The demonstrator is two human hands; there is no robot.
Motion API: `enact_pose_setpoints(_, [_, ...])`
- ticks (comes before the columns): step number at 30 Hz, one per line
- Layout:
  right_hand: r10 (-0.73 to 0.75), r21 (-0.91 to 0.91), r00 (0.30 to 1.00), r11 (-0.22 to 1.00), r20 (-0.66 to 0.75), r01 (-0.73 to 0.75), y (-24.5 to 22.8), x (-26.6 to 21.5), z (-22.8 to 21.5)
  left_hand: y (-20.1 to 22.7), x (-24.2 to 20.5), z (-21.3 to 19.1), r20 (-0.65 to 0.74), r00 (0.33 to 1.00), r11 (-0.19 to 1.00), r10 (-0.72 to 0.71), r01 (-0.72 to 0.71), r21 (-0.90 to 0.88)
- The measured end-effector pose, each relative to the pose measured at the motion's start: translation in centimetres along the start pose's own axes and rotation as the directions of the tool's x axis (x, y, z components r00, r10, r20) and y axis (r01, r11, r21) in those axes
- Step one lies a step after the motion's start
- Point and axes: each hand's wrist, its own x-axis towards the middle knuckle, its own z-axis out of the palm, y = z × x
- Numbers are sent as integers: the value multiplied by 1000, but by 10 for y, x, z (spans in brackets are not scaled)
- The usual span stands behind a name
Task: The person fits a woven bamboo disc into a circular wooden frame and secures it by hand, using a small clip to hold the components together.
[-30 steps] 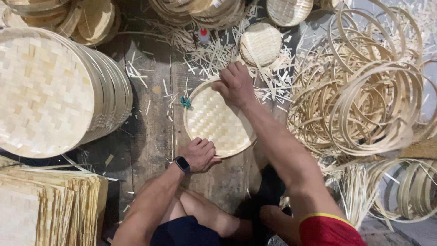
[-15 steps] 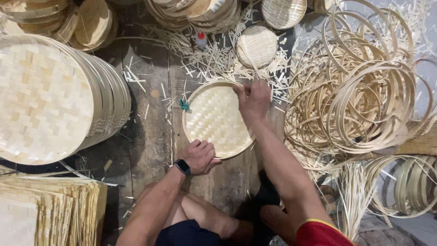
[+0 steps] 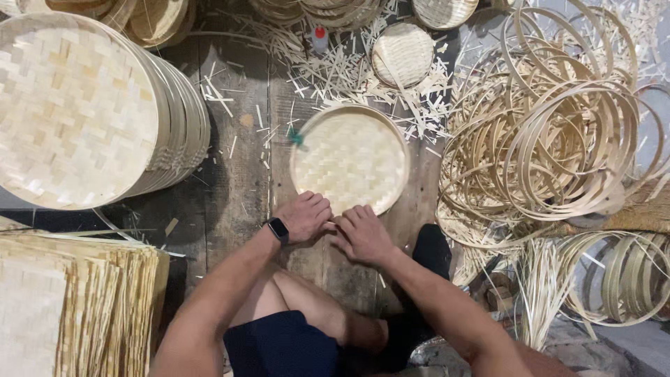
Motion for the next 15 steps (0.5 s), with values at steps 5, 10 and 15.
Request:
enact_pose_setpoints(5, [-35,-103,999,994,8,35,13,-5,25,-11,-6,2,-92,991,994,102,-106,-41])
enact_pose_setpoints(10, [-57,-121,996,991,-74,48,15,0,30,-16,-3,6,-79,992,994,101,-104,-33])
enact_pose_setpoints(15, [-41,-95,996,995,-80,34,15,5,25,-19,1,4,-72,991,993,115,-117,-23])
